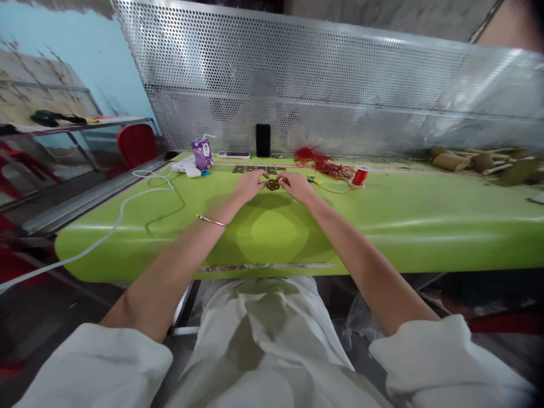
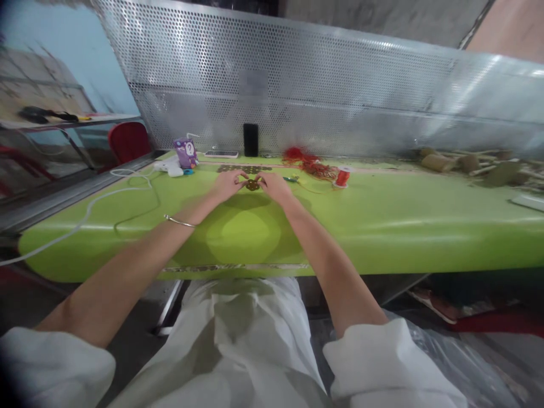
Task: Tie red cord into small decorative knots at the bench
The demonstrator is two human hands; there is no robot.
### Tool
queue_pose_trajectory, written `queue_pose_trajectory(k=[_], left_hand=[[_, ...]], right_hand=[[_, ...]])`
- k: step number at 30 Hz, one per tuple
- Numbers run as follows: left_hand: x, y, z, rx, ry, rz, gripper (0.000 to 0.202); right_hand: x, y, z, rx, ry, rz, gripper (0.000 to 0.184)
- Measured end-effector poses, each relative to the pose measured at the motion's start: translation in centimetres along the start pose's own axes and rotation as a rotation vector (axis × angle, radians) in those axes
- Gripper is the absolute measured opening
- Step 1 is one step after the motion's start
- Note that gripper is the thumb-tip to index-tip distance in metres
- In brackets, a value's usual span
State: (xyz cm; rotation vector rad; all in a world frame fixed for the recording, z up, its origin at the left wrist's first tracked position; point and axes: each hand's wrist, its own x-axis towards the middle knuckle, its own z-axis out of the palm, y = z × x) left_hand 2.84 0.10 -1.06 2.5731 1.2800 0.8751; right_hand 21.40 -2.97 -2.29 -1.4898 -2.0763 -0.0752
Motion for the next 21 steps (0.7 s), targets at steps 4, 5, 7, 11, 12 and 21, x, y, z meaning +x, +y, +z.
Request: queue_pose_trajectory(k=[4,5,7,11,12,21], left_hand=[[-0.01,0.03,-0.11,0.000,-0.012,-0.028,0.019],[0.01,0.07,-0.15,0.001,-0.025,-0.031,0.018],[0.08,0.15,-0.22,0.005,-0.055,-0.032,0.016],[0.10,0.23,-0.38,0.006,-0.097,-0.043,0.017],[0.06,0.22,-0.41,0.003,-0.102,-0.044,0.017],[-0.16,-0.26,-0.42,0.031,-0.154,0.132,0.022]], right_hand=[[-0.04,-0.03,0.22,0.030,-0.006,0.029,0.033],[-0.05,0.01,0.27,0.038,-0.008,0.036,0.034],[-0.06,0.11,0.34,0.039,-0.017,0.050,0.032],[-0.11,0.21,0.25,-0.003,-0.029,0.063,0.025],[-0.13,0.20,0.18,-0.012,-0.031,0.065,0.024],[-0.27,0.67,0.42,-0.020,-0.084,0.064,0.025]])
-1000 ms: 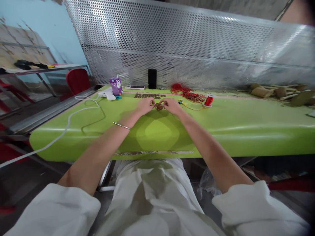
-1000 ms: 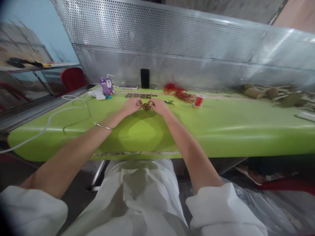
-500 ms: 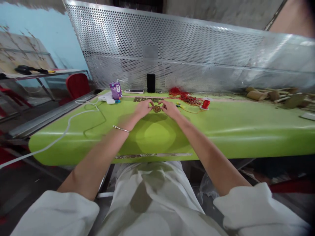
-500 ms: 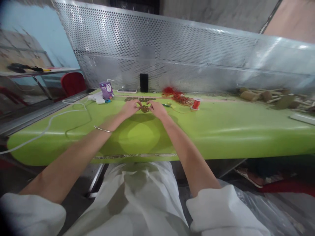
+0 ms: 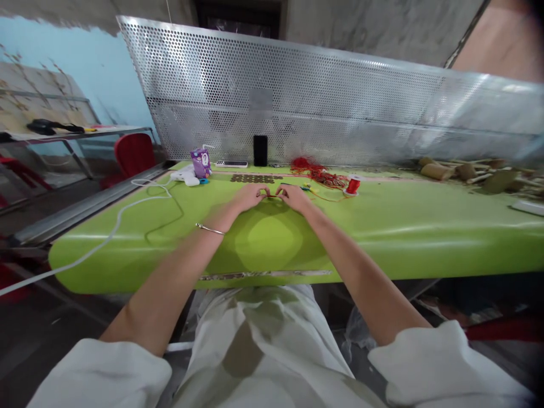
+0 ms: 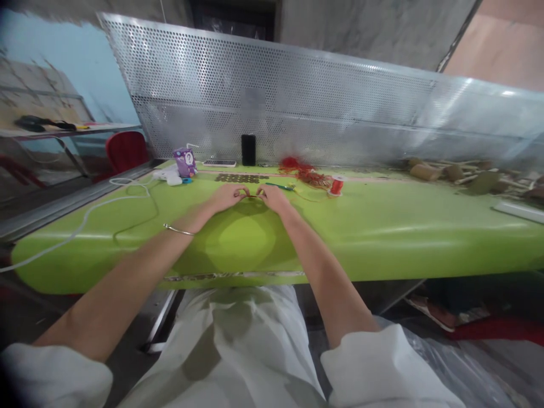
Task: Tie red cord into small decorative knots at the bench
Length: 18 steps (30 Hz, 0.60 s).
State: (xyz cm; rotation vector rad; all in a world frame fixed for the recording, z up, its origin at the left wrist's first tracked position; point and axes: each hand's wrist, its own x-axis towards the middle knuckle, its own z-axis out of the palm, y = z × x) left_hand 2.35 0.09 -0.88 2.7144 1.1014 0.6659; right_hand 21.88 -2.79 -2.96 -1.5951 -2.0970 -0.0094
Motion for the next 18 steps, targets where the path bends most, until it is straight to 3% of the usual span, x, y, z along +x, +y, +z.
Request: queue_pose_trajectory(k=[8,13,18], left_hand=[[-0.05,-0.36,0.27,-0.055,-0.084,-0.061,0.028],[-0.03,-0.44,0.30,-0.052,-0.002,-0.047,0.027],[0.05,-0.65,0.42,-0.076,0.039,-0.046,0.025]], right_hand=[[-0.20,-0.04,0.28,-0.019,-0.102,0.015,0.035],[-0.49,-0.45,-0.12,-0.012,-0.116,0.065,0.031],[-0.30,0.14,0.00,0.014,-0.024,0.054,0.028]])
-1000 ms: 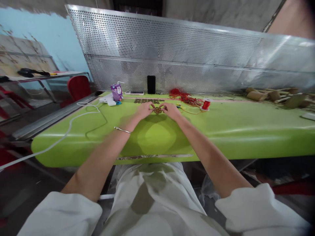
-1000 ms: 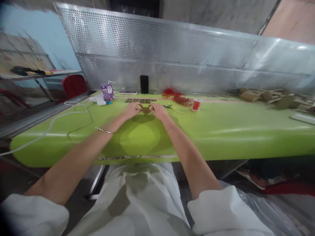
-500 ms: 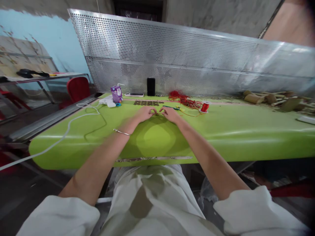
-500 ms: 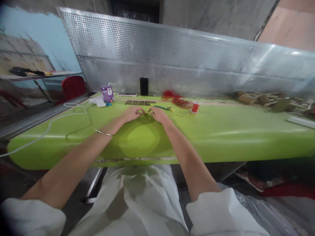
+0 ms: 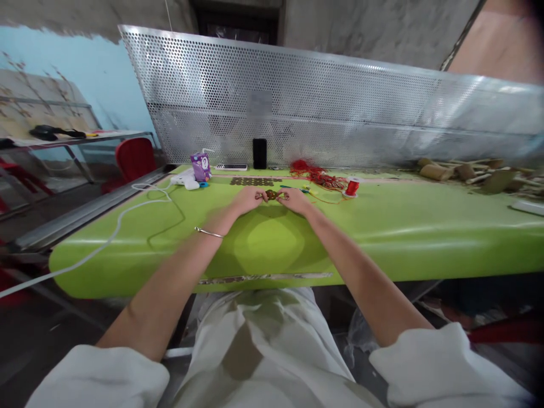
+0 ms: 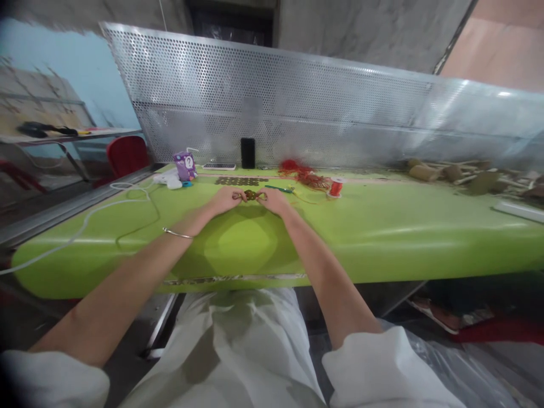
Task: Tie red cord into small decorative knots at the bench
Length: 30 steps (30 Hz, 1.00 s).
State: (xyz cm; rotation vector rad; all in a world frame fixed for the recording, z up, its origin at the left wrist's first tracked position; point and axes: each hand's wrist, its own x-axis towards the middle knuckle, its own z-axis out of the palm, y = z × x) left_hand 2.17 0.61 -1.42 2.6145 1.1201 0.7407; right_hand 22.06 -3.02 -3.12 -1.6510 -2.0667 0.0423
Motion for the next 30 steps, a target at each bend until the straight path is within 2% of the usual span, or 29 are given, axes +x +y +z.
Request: queue_pose_trajectory(k=[3,6,9,14,19,21,25,30], left_hand=[[0.1,-0.1,0.0,-0.010,0.015,0.017,0.026],[0.1,0.0,0.0,0.074,-0.006,0.008,0.029],[0.0,0.3,-0.2,0.130,-0.022,-0.020,0.033],[-0.3,1.1,-0.6,0.172,-0.044,0.009,0.040],[-0.3,1.2,-0.6,0.303,-0.094,0.055,0.044],[-0.3,1.1,-0.5,0.373,-0.118,0.062,0.044],[-0.2,1.1,-0.4,0.422,-0.155,0.065,0.044],[-0.4,1.2,-0.5,0.302,-0.112,0.031,0.042]], right_hand=[[0.1,0.3,0.1,0.014,0.039,-0.015,0.027],[0.1,0.2,0.0,0.017,0.057,-0.010,0.027],[-0.1,0.0,-0.2,0.029,0.063,-0.004,0.029],[-0.2,-0.4,-0.8,0.085,0.086,0.011,0.025],[0.0,0.1,-1.0,0.259,0.090,0.062,0.050],[0.1,0.5,-0.9,0.302,0.122,0.080,0.053],[0.3,1.3,-0.6,0.360,0.177,0.074,0.038],[0.4,1.2,-0.7,0.359,0.208,0.063,0.027]])
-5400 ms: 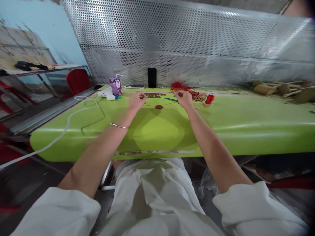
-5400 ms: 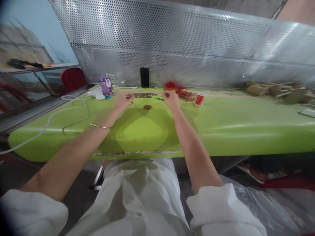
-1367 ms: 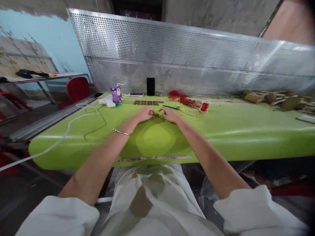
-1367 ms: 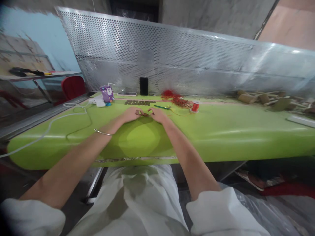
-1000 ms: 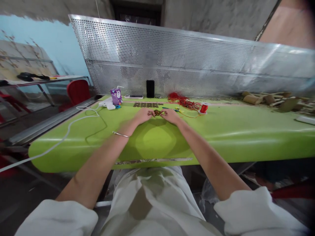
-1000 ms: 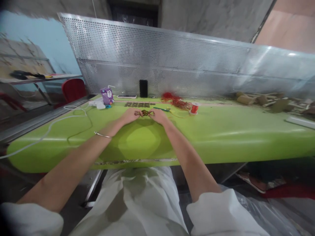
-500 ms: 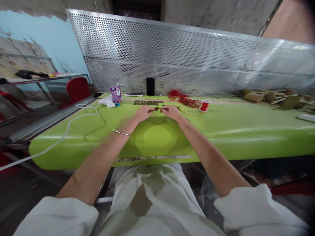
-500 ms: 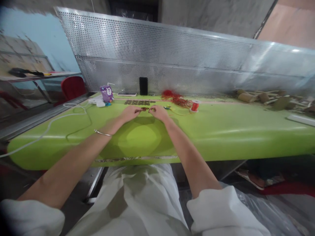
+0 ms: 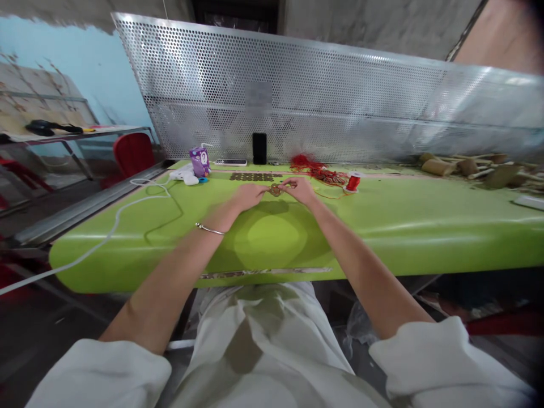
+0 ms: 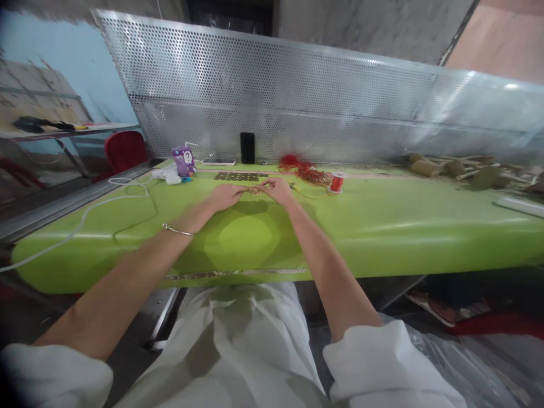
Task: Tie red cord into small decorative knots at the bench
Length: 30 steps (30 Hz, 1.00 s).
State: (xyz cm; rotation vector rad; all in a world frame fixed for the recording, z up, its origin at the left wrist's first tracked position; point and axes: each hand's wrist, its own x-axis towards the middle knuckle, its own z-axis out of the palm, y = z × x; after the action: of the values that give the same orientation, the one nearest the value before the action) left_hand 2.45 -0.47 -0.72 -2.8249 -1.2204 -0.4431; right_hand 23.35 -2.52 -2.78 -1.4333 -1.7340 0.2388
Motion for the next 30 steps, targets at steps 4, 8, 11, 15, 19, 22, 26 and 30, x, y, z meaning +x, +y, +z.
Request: queue_pose_trajectory(k=[4,8,11,15,19,22,26,30], left_hand=[[0.0,-0.1,0.0,0.009,0.022,0.000,0.035],[0.0,-0.2,0.0,-0.049,0.066,0.007,0.029],[0.0,-0.2,-0.1,-0.104,0.069,0.025,0.030],[-0.1,-0.2,0.1,-0.132,0.055,0.054,0.030],[0.1,-0.5,0.5,-0.146,0.038,0.036,0.033],[0.1,-0.6,0.5,-0.136,-0.047,0.047,0.037],[-0.2,-0.2,-0.1,-0.148,-0.092,0.029,0.040],[-0.6,0.1,-0.4,-0.177,-0.088,0.040,0.038]], right_hand=[[-0.3,-0.4,-0.2,-0.078,0.010,-0.015,0.021],[-0.5,-0.7,-0.3,-0.197,-0.004,-0.034,0.021],[-0.6,-1.0,-0.1,-0.291,-0.035,-0.060,0.018],[-0.8,-1.4,0.2,-0.384,-0.154,-0.113,0.014],[-1.0,-1.0,0.3,-0.371,-0.271,-0.178,0.020],[-1.0,-0.3,0.1,-0.335,-0.344,-0.179,0.025],[-1.9,-1.9,-0.7,-0.327,-0.094,-0.155,0.026],[-5.6,-7.3,-0.9,-0.041,0.022,-0.323,0.021]])
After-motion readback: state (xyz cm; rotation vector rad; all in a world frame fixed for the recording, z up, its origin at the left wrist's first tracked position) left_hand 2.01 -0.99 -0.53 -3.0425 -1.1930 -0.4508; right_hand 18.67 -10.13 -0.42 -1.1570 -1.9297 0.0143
